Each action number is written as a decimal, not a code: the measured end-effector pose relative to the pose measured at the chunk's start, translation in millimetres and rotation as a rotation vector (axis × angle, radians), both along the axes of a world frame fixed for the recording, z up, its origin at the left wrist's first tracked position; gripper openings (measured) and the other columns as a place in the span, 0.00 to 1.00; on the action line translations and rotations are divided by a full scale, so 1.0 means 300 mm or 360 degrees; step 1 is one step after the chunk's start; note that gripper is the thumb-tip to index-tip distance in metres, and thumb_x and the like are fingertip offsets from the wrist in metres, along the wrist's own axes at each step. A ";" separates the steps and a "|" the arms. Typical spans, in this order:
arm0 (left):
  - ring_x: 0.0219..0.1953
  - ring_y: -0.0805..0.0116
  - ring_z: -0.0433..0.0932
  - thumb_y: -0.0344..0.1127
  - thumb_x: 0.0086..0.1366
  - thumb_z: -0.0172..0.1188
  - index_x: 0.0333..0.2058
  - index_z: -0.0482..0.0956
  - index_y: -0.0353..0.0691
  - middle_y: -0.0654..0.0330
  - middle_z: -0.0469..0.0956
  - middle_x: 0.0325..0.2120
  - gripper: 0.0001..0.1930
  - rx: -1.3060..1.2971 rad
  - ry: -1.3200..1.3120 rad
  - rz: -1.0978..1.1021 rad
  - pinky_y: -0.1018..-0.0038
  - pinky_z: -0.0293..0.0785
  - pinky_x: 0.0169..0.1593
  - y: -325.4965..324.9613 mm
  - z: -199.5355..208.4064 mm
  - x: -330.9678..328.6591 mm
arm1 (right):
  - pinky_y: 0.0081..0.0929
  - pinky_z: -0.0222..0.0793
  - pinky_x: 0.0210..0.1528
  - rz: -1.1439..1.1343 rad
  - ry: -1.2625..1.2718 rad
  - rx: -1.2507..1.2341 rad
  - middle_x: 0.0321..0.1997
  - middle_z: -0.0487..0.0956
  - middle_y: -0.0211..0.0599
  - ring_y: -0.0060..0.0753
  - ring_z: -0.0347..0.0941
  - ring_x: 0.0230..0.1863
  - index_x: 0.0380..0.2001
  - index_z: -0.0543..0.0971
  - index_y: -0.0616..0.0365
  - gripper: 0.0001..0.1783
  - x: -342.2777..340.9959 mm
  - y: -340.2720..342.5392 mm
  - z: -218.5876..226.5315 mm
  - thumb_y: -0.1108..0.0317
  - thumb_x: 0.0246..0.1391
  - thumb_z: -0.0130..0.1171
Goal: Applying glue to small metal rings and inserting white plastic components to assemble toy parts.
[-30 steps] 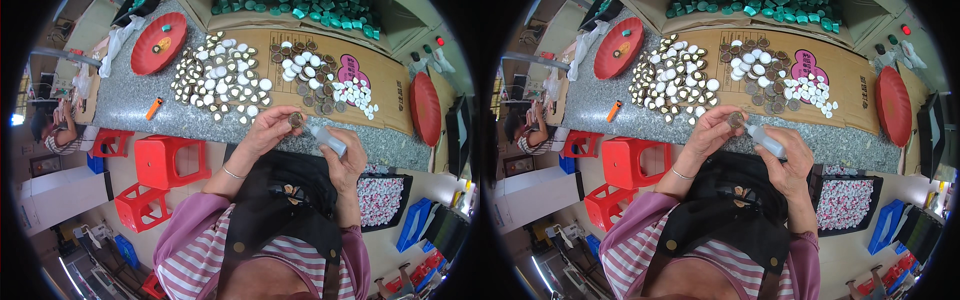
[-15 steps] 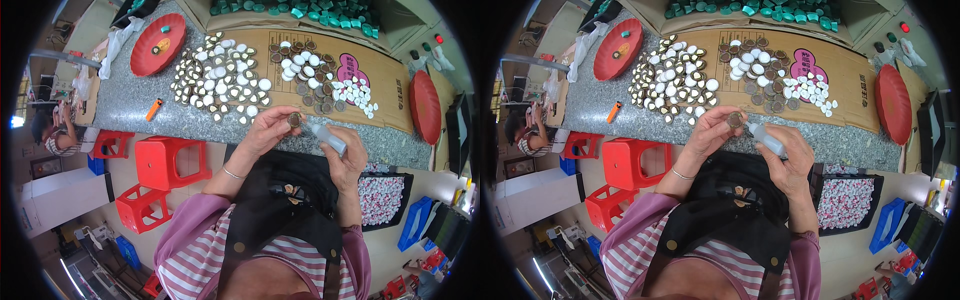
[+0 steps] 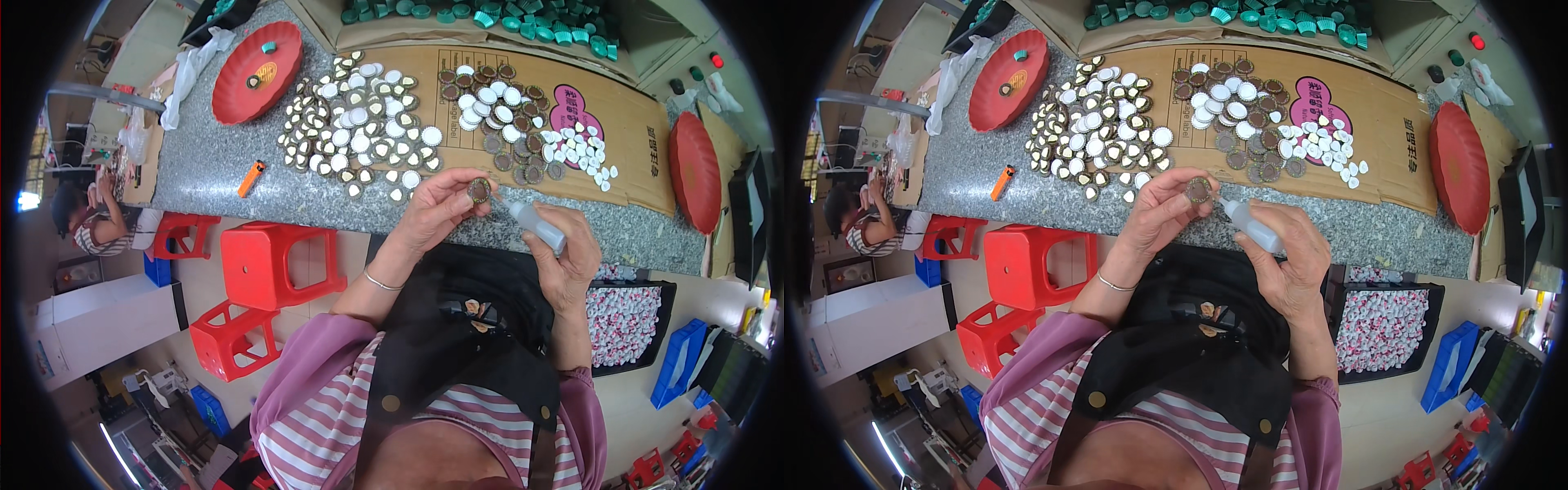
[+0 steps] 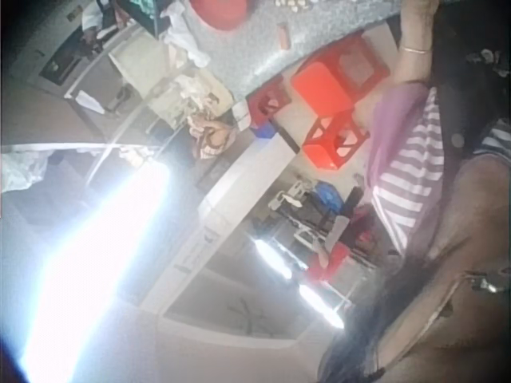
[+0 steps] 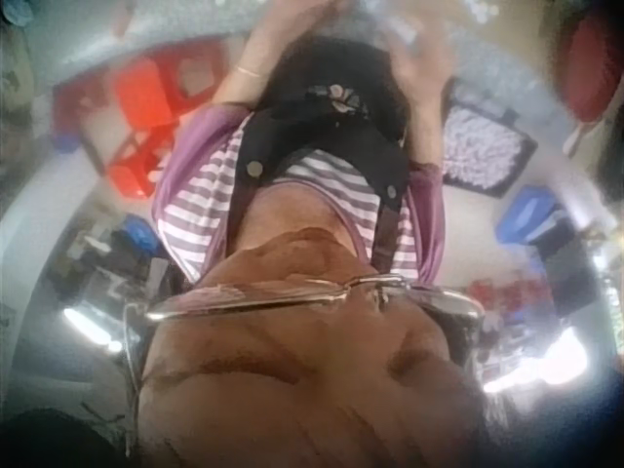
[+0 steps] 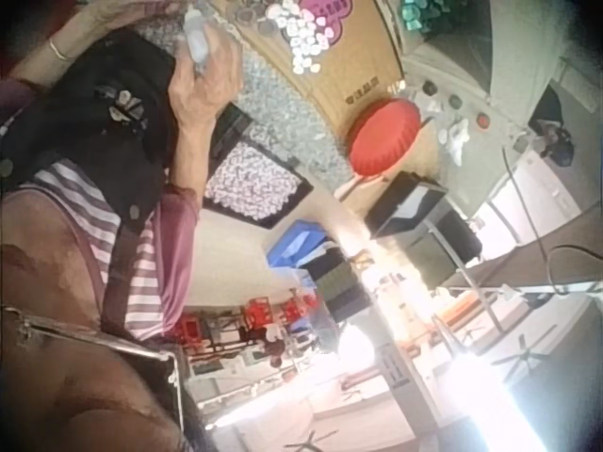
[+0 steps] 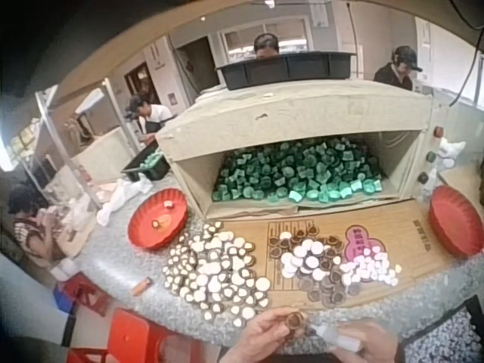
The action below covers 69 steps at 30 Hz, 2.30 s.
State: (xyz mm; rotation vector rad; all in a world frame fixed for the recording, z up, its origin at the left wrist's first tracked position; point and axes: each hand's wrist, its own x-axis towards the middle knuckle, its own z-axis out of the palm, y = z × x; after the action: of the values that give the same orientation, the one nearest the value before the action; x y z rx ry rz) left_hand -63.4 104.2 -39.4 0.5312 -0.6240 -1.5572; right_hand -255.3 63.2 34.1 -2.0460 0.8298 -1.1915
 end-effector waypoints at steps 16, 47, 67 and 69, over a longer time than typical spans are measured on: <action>0.41 0.70 0.74 0.29 0.62 0.51 0.50 0.67 0.36 0.53 0.72 0.44 0.17 0.0049 -0.0016 0.0027 0.75 0.72 0.46 0.002 0.008 0.009 | 0.27 0.71 0.36 0.0036 0.0041 -0.0012 0.33 0.78 0.44 0.39 0.76 0.35 0.34 0.76 0.61 0.17 0.004 0.007 0.004 0.77 0.34 0.66; 0.38 0.72 0.74 0.30 0.62 0.52 0.49 0.68 0.36 0.56 0.73 0.43 0.16 0.0074 0.0032 -0.0028 0.77 0.73 0.44 0.005 0.000 -0.015 | 0.27 0.69 0.39 0.0001 -0.0040 0.0180 0.33 0.78 0.42 0.38 0.74 0.37 0.33 0.75 0.62 0.16 -0.023 0.016 -0.022 0.79 0.36 0.64; 0.39 0.69 0.75 0.27 0.60 0.52 0.49 0.67 0.34 0.50 0.72 0.44 0.17 0.0056 0.0001 0.0032 0.73 0.72 0.46 -0.035 0.016 -0.027 | 0.21 0.62 0.48 -0.1039 -0.0429 0.0521 0.45 0.70 0.40 0.26 0.66 0.45 0.42 0.64 0.61 0.19 -0.443 -0.164 -0.271 0.81 0.47 0.56; 0.39 0.68 0.75 0.27 0.60 0.52 0.49 0.67 0.34 0.50 0.72 0.44 0.17 0.0027 -0.0001 0.0025 0.73 0.72 0.46 -0.035 0.010 -0.024 | 0.25 0.59 0.51 -0.1377 -0.0298 0.0222 0.47 0.66 0.40 0.28 0.63 0.47 0.44 0.63 0.63 0.22 -0.421 -0.132 -0.294 0.80 0.46 0.58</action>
State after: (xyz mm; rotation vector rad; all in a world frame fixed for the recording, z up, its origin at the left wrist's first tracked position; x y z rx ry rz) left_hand -70.7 93.6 -36.4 0.5482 -0.6059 -1.5490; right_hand -381.7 23.7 -54.2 -1.4336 1.7300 -1.6630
